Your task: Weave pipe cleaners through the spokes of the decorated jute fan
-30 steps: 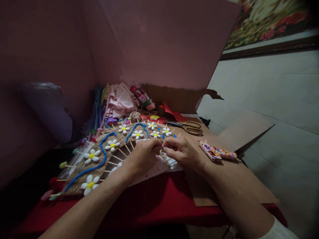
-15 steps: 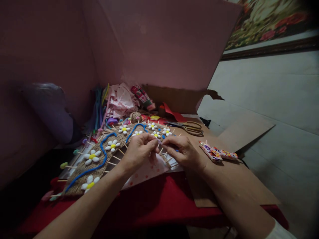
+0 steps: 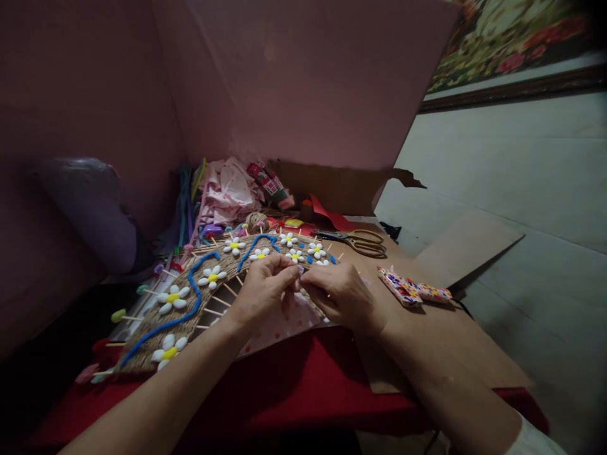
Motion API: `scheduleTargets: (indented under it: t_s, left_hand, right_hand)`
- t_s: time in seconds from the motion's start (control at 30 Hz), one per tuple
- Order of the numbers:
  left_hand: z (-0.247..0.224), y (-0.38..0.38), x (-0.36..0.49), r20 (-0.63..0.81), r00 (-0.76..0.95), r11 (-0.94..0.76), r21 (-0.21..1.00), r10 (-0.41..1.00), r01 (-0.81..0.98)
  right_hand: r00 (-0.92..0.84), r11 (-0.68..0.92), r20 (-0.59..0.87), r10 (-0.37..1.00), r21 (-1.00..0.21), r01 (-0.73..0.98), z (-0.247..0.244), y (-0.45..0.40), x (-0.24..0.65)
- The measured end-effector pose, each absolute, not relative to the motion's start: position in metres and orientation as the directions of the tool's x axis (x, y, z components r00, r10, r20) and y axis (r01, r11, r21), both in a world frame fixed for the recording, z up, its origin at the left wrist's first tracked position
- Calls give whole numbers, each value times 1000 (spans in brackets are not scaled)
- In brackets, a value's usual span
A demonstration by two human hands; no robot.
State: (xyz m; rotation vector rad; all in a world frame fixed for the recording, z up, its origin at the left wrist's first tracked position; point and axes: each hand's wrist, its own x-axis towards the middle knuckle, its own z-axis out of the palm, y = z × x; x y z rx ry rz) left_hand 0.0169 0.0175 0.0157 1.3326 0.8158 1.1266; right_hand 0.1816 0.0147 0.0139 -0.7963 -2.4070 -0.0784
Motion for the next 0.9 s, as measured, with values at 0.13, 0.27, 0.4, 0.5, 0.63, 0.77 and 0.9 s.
scheduleTargets:
  t_s: [0.13,0.27,0.4,0.5,0.63,0.77,0.9]
  left_hand:
    - [13,17,17,274,263,-313,942,925,119]
    - [18,18,12,287,377,-385,896,881,219]
    - [27,16,6,127,479,-167,985,868,41]
    - [28,13,7,127,490,-70,989,862,-133]
    - [25,9,15,151,439,-10,952,885,-307]
    - [22,5,21,213,326,-121,952,921,-282]
    - [21,5,21,273,266,-222,953,925,-207]
  right_hand:
    - [-685,827,558,468,-3,563,11,15,182]
    - [-607,821,627,488,-94,563,15,14,186]
    - [-383,750,663,644,-446,488,19,16,187]
    - [-306,683,611,730,-655,323,17,17,183]
    - [-294,703,640,710,-666,250,13,12,177]
    - [-370,780,699,613,-461,422,11,5,176]
    - [-365,753,666,651,-503,424,12,6,178]
